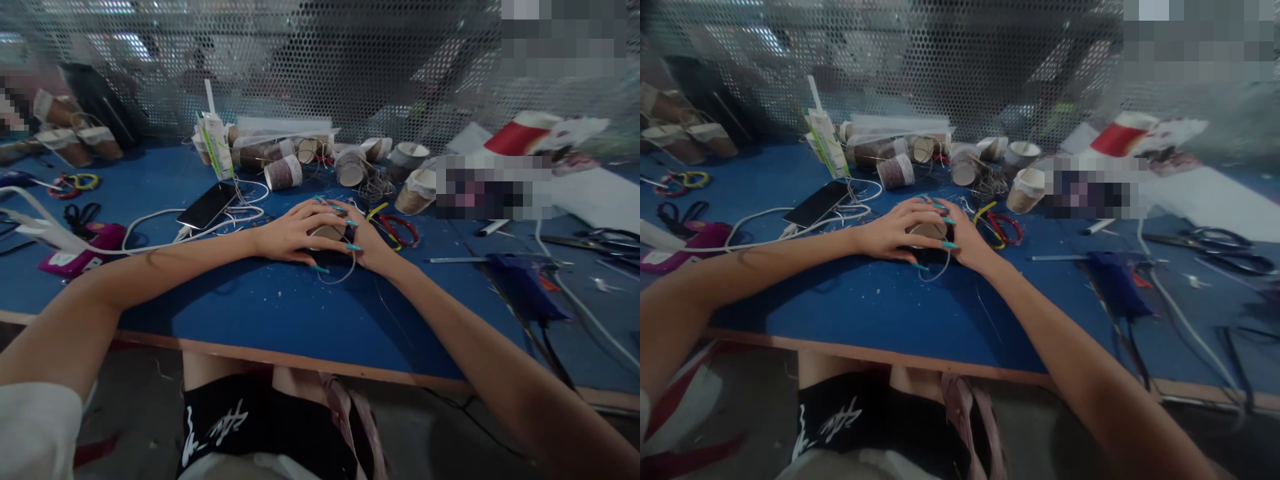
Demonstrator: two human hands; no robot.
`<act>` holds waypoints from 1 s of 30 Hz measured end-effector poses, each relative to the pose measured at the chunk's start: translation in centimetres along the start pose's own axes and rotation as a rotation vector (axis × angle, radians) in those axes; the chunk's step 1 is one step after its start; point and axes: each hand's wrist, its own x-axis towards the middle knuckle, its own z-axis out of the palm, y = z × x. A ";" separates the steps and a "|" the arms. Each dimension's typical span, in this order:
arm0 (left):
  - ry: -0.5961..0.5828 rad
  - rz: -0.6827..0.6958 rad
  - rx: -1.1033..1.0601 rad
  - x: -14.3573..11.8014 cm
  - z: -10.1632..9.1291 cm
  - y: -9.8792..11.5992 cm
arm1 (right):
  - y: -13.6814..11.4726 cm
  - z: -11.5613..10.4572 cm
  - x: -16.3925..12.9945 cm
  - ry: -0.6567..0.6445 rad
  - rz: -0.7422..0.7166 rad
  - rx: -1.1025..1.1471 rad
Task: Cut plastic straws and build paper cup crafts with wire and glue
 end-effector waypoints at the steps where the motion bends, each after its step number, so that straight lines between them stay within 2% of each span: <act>1: 0.010 0.000 0.020 0.1 0.1 -0.1 | 0.0 -0.3 -0.1 -0.017 0.002 0.017; 4: 0.060 -0.020 0.066 0.1 0.3 -0.3 | 0.0 -1.9 -0.4 -0.092 0.062 0.061; 8: 0.112 -0.076 0.115 -0.3 0.5 0.0 | -0.3 -4.7 -0.9 -0.126 0.284 0.119; 12: 0.087 -0.124 0.194 -0.2 0.3 0.8 | -1.4 -6.1 -1.3 -0.229 0.457 0.165; 16: 0.023 -0.121 0.291 0.0 -0.1 1.4 | -2.9 -6.1 -1.5 -0.310 0.393 -0.005; 20: 0.076 -0.101 0.325 0.0 0.1 1.2 | -4.1 -5.9 -1.4 -0.313 0.419 -0.144; 24: 0.133 -0.148 0.276 -0.4 0.8 0.6 | -5.7 -5.5 -1.2 -0.373 0.454 -0.150; 27: 0.161 -0.191 0.206 -0.6 1.2 0.1 | -6.8 -4.8 -1.3 -0.265 0.393 -0.209; 30: 0.181 -0.179 0.110 -0.6 1.4 -0.2 | -7.1 -3.9 -1.5 -0.123 0.272 -0.406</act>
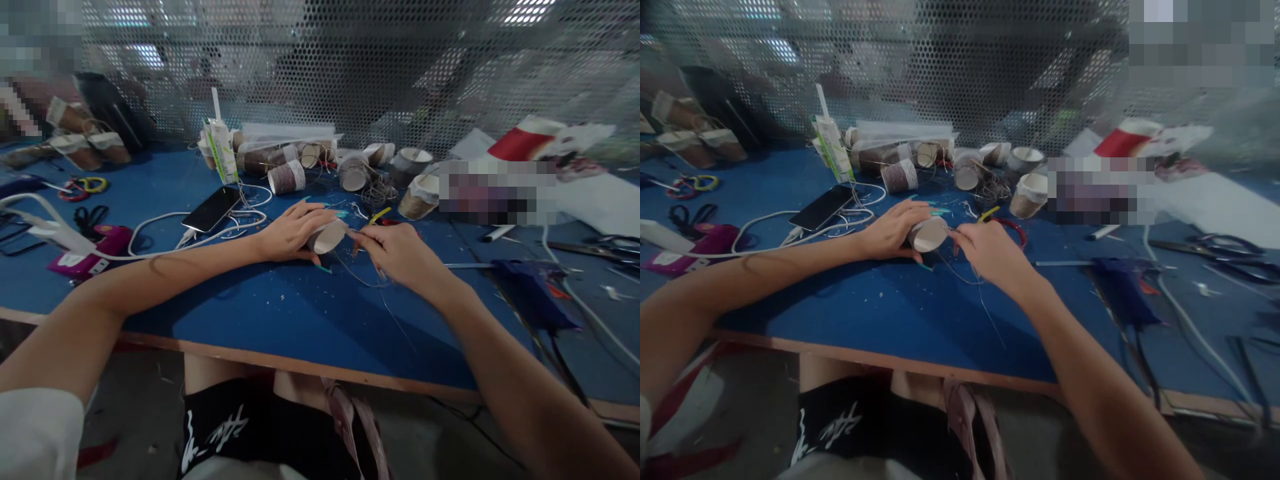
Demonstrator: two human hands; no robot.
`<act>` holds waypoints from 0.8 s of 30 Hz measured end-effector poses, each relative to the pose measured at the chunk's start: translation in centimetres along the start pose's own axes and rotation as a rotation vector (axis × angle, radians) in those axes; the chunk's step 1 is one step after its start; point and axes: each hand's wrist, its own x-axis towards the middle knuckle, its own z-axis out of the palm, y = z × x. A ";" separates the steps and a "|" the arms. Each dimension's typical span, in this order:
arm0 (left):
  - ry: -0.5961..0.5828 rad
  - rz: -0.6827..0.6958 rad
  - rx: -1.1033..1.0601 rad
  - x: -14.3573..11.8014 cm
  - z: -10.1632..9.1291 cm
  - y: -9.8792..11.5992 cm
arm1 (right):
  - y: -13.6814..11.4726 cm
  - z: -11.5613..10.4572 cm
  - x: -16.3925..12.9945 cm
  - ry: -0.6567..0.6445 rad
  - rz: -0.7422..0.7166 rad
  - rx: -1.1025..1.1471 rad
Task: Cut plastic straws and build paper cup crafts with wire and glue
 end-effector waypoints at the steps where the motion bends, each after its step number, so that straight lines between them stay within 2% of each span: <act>1: 0.003 0.009 -0.028 0.0 0.0 0.0 | -0.1 0.3 0.0 0.050 -0.020 -0.063; 4: -0.005 0.009 -0.080 0.1 -0.2 0.1 | -0.5 1.5 0.2 0.169 -0.041 -0.168; 8: 0.007 -0.032 -0.116 0.4 -0.3 0.7 | -1.4 2.6 0.2 0.235 -0.019 -0.023; 13: 0.023 -0.068 -0.128 0.6 -0.1 1.1 | -1.2 3.1 -0.1 0.208 -0.049 0.237; 15: 0.020 -0.085 -0.137 0.6 0.0 1.1 | -0.4 3.2 -0.1 0.195 -0.105 0.291; 20: 0.017 -0.097 -0.137 0.6 0.0 1.1 | 1.9 3.1 -0.2 0.069 -0.288 0.395; 24: 0.012 -0.072 -0.148 0.7 -0.1 0.9 | 2.0 2.6 -0.2 0.168 -0.282 0.275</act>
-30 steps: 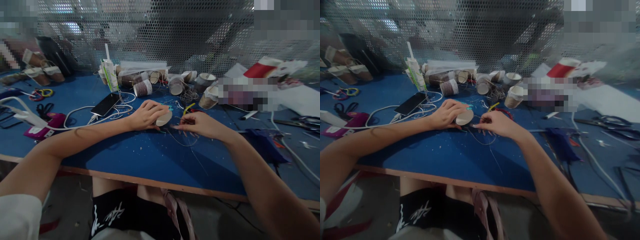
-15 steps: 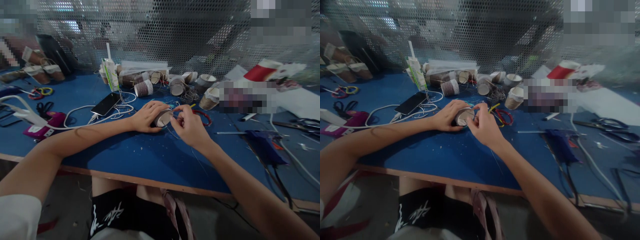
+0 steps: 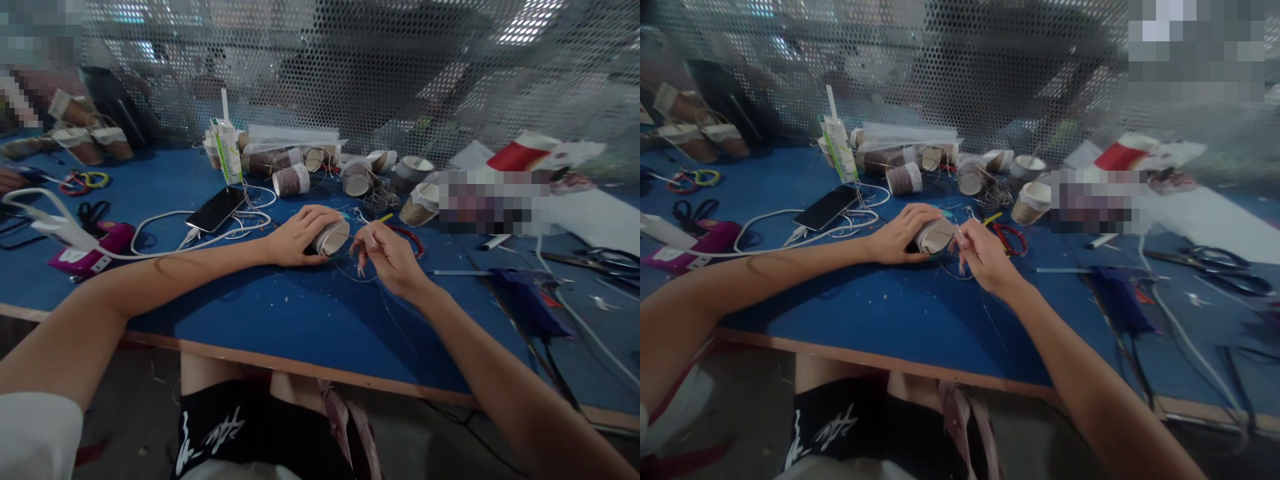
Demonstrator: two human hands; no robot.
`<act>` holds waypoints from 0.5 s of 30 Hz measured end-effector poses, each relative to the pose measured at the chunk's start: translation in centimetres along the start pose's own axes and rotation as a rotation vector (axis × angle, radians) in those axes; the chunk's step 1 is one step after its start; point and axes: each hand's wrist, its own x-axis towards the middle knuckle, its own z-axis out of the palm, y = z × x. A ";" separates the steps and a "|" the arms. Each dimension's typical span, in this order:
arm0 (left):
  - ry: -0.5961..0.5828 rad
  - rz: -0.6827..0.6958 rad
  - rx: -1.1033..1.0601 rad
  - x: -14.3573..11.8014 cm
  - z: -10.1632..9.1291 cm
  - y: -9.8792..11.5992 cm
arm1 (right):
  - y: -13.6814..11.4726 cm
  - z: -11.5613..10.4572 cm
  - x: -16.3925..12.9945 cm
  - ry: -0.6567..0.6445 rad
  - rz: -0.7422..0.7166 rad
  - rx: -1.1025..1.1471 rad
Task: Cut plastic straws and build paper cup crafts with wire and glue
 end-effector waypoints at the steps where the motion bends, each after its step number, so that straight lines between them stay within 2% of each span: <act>1: 0.000 0.005 -0.005 0.0 0.0 0.0 | -0.2 0.1 0.1 0.026 -0.011 -0.063; 4: 0.011 0.020 -0.015 -0.1 0.0 -0.1 | -0.6 0.7 0.3 0.128 -0.032 -0.214; 8: -0.003 0.038 -0.036 -0.1 -0.3 -0.1 | -0.5 1.4 0.2 0.286 0.023 -0.263; 15: -0.027 0.048 -0.064 0.0 -0.7 0.0 | -0.4 1.2 0.1 0.291 0.076 -0.238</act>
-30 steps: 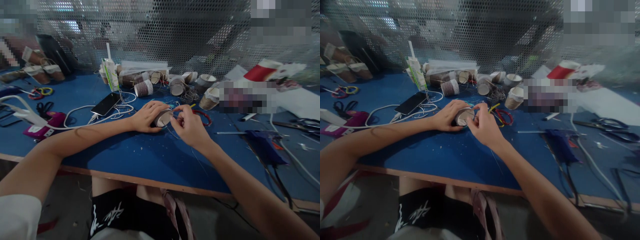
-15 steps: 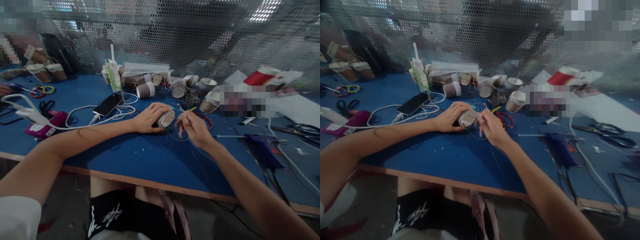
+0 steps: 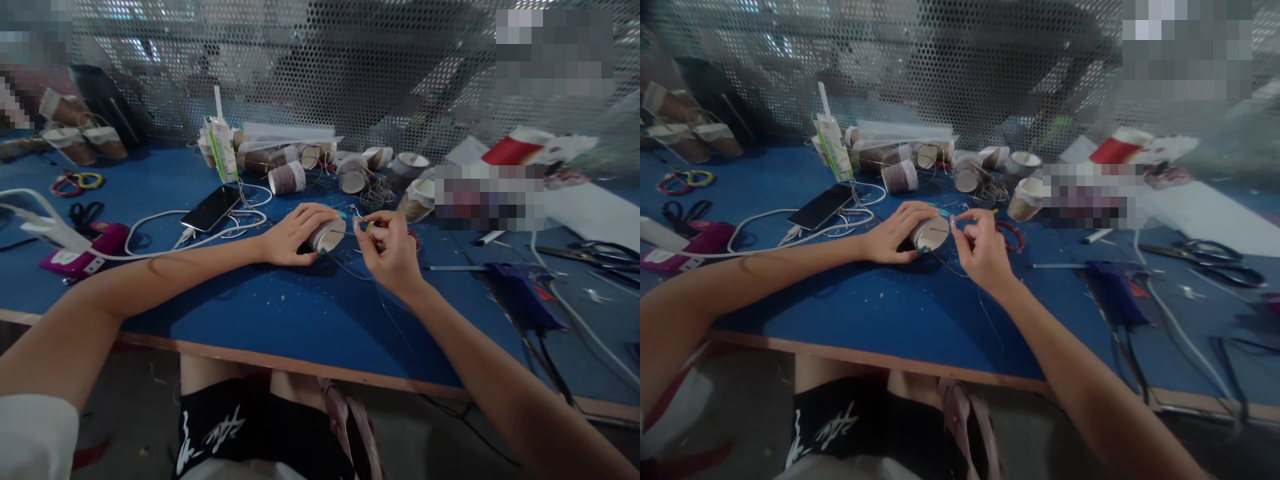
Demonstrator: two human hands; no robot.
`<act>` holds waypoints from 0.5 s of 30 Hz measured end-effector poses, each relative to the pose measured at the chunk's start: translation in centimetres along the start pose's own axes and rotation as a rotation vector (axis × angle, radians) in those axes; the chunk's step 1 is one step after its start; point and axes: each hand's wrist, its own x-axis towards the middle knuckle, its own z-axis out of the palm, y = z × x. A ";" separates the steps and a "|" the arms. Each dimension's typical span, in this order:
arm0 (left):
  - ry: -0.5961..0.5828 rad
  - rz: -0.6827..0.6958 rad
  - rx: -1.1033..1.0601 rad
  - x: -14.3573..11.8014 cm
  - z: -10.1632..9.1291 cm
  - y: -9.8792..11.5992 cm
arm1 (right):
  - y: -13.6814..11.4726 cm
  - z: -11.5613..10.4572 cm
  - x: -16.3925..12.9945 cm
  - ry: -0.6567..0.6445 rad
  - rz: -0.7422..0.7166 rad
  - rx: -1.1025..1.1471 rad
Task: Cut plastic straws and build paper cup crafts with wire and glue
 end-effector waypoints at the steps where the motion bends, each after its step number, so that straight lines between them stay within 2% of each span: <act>1: 0.001 0.000 -0.004 0.0 0.0 0.0 | -0.2 0.0 0.1 0.005 0.004 -0.003; 5: -0.001 -0.002 -0.018 -0.1 0.2 -0.1 | -1.4 0.6 0.2 0.004 0.051 -0.024; 8: -0.031 -0.066 -0.026 -0.2 0.5 -0.1 | -2.0 0.9 0.3 -0.005 0.086 -0.004; 12: -0.059 -0.221 -0.010 -0.2 0.9 0.4 | -1.9 1.3 0.4 -0.003 0.162 0.135; 15: -0.036 -0.250 -0.037 0.1 1.2 0.7 | -1.7 1.7 0.6 -0.021 0.241 0.282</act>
